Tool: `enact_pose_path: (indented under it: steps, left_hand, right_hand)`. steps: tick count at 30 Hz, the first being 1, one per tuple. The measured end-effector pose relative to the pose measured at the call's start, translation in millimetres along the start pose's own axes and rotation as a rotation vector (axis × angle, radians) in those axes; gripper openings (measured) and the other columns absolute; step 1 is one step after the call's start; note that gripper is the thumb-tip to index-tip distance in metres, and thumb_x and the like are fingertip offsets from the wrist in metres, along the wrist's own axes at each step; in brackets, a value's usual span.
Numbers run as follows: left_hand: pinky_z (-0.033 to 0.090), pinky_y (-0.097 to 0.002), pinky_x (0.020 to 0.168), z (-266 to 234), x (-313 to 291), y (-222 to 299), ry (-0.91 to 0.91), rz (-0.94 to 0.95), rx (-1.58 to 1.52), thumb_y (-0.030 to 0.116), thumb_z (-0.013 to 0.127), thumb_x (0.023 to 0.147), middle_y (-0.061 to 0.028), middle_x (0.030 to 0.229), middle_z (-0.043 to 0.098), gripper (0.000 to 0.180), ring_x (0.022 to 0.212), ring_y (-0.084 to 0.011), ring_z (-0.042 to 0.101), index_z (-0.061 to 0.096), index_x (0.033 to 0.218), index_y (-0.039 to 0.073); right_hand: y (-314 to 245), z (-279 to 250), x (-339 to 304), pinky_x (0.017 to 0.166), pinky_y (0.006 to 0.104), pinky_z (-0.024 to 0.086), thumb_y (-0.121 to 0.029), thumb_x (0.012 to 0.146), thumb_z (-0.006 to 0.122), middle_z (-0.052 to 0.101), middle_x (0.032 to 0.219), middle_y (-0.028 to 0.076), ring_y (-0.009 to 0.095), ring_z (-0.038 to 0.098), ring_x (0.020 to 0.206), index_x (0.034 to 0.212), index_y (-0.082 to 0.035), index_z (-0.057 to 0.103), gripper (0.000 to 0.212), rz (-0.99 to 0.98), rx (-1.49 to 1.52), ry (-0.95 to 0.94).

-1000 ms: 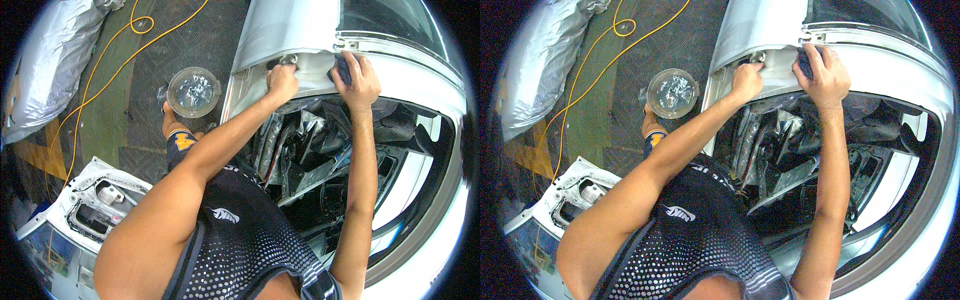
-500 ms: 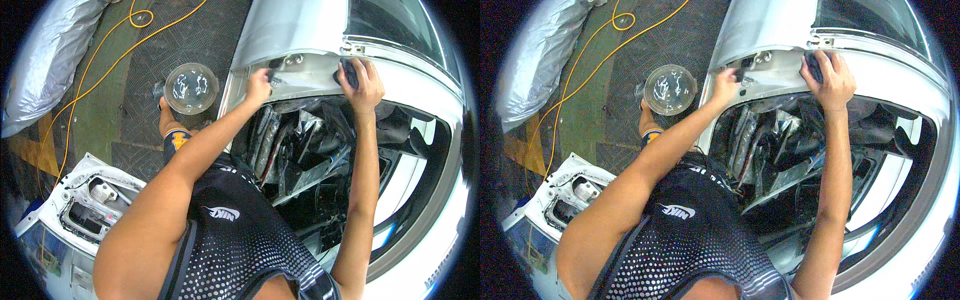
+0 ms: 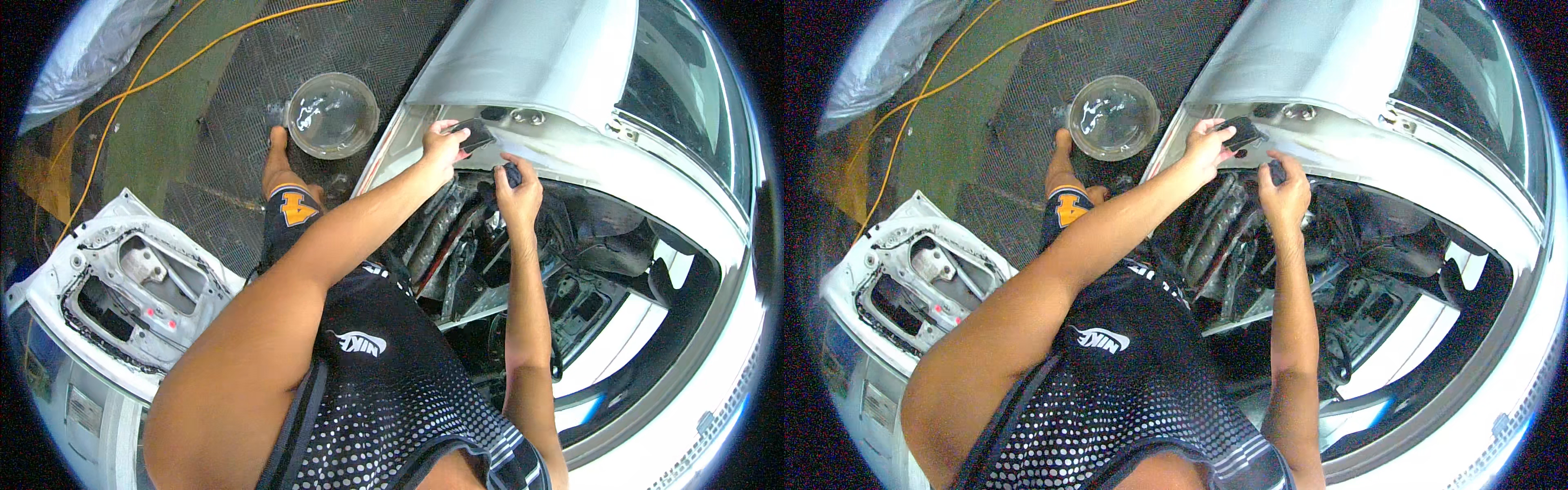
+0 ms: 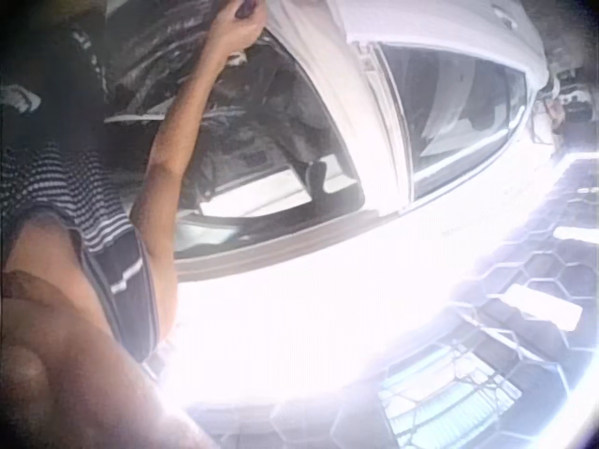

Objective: The person sits on the floor and repeatedly dips a sponge into a bucket of water to wipe the interior metal frame of a white car door. The person cleans the door jamb and hinge areas, frequently dipping the sponge to re-wet it.

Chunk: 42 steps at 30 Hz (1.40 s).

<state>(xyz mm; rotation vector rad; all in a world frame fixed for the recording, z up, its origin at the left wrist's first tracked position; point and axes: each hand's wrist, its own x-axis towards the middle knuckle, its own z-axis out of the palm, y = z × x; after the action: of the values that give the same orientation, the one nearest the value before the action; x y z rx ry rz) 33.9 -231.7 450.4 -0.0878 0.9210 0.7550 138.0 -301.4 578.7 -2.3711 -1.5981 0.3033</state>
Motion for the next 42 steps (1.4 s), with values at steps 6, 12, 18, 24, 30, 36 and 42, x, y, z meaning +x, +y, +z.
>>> enact_pose_path:
  steps: [6,12,18,24,30,36,42]
  left_hand:
    - [0.060,-0.0343,0.072,15.2,-21.2,-11.2,-0.296,-0.034,0.100,0.003,0.073,0.091,-0.0072,0.104,0.071,0.032,0.091,-0.0184,0.070,0.062,0.121,0.006]
    - [0.057,-0.0291,0.080,-4.0,-14.6,-22.7,-0.453,0.525,0.661,0.005,0.074,0.092,-0.0107,0.139,0.058,0.045,0.110,-0.0203,0.065,0.061,0.134,0.002]
    - [0.056,-0.0388,0.092,18.3,-59.7,7.1,-0.723,0.794,0.954,0.008,0.076,0.087,-0.0187,0.142,0.054,0.072,0.115,-0.0322,0.064,0.046,0.152,0.005]
    - [0.051,-0.0474,0.092,57.6,-62.9,4.8,-0.687,1.096,1.260,0.004,0.067,0.089,-0.0181,0.116,0.061,0.067,0.108,-0.0381,0.060,0.048,0.152,0.010]
    - [0.051,-0.0497,0.074,119.9,-31.5,-28.9,-0.242,0.914,0.813,0.024,0.061,0.100,-0.0228,0.082,0.065,0.030,0.077,-0.0410,0.064,0.068,0.109,-0.003]
    - [0.052,-0.0530,0.092,146.3,-14.4,-22.0,-0.246,0.751,1.130,0.036,0.063,0.099,-0.0281,0.105,0.068,0.038,0.104,-0.0447,0.067,0.070,0.098,-0.001]
    - [0.055,-0.0487,0.071,150.4,1.5,6.6,-0.479,0.312,1.317,0.042,0.045,0.101,-0.0204,0.093,0.069,0.052,0.080,-0.0336,0.068,0.061,0.123,-0.002]
  right_hand:
    - [12.8,-4.6,13.6,0.089,0.0385,0.055,-0.049,0.087,0.078,0.076,0.102,0.023,0.029,0.075,0.095,0.110,0.000,0.076,0.054,0.340,0.097,-0.026]
    - [17.7,7.9,3.2,0.078,0.0325,0.054,-0.031,0.086,0.081,0.076,0.086,0.010,0.017,0.067,0.079,0.099,-0.003,0.077,0.032,0.387,0.358,0.021]
    - [28.6,-22.4,8.4,0.079,0.0324,0.054,-0.029,0.086,0.080,0.077,0.088,0.012,0.017,0.069,0.081,0.100,-0.001,0.078,0.032,0.378,0.357,0.098]
    - [4.8,-81.9,23.7,0.074,0.0261,0.052,-0.023,0.090,0.079,0.074,0.087,0.003,0.010,0.064,0.079,0.103,-0.001,0.077,0.026,0.387,0.543,0.072]
    - [-24.1,-132.8,42.9,0.083,0.0335,0.055,-0.026,0.091,0.079,0.075,0.095,0.010,0.020,0.072,0.090,0.107,-0.008,0.077,0.025,-0.052,0.118,0.362]
    - [-29.1,-159.4,68.8,0.070,0.0365,0.054,-0.018,0.083,0.081,0.066,0.091,0.008,0.025,0.068,0.082,0.108,-0.014,0.075,0.026,-0.573,-0.375,0.395]
    - [-8.5,-174.7,93.3,0.071,0.0371,0.055,-0.017,0.079,0.083,0.067,0.096,0.006,0.025,0.068,0.085,0.112,-0.015,0.074,0.034,-0.742,-0.478,0.456]
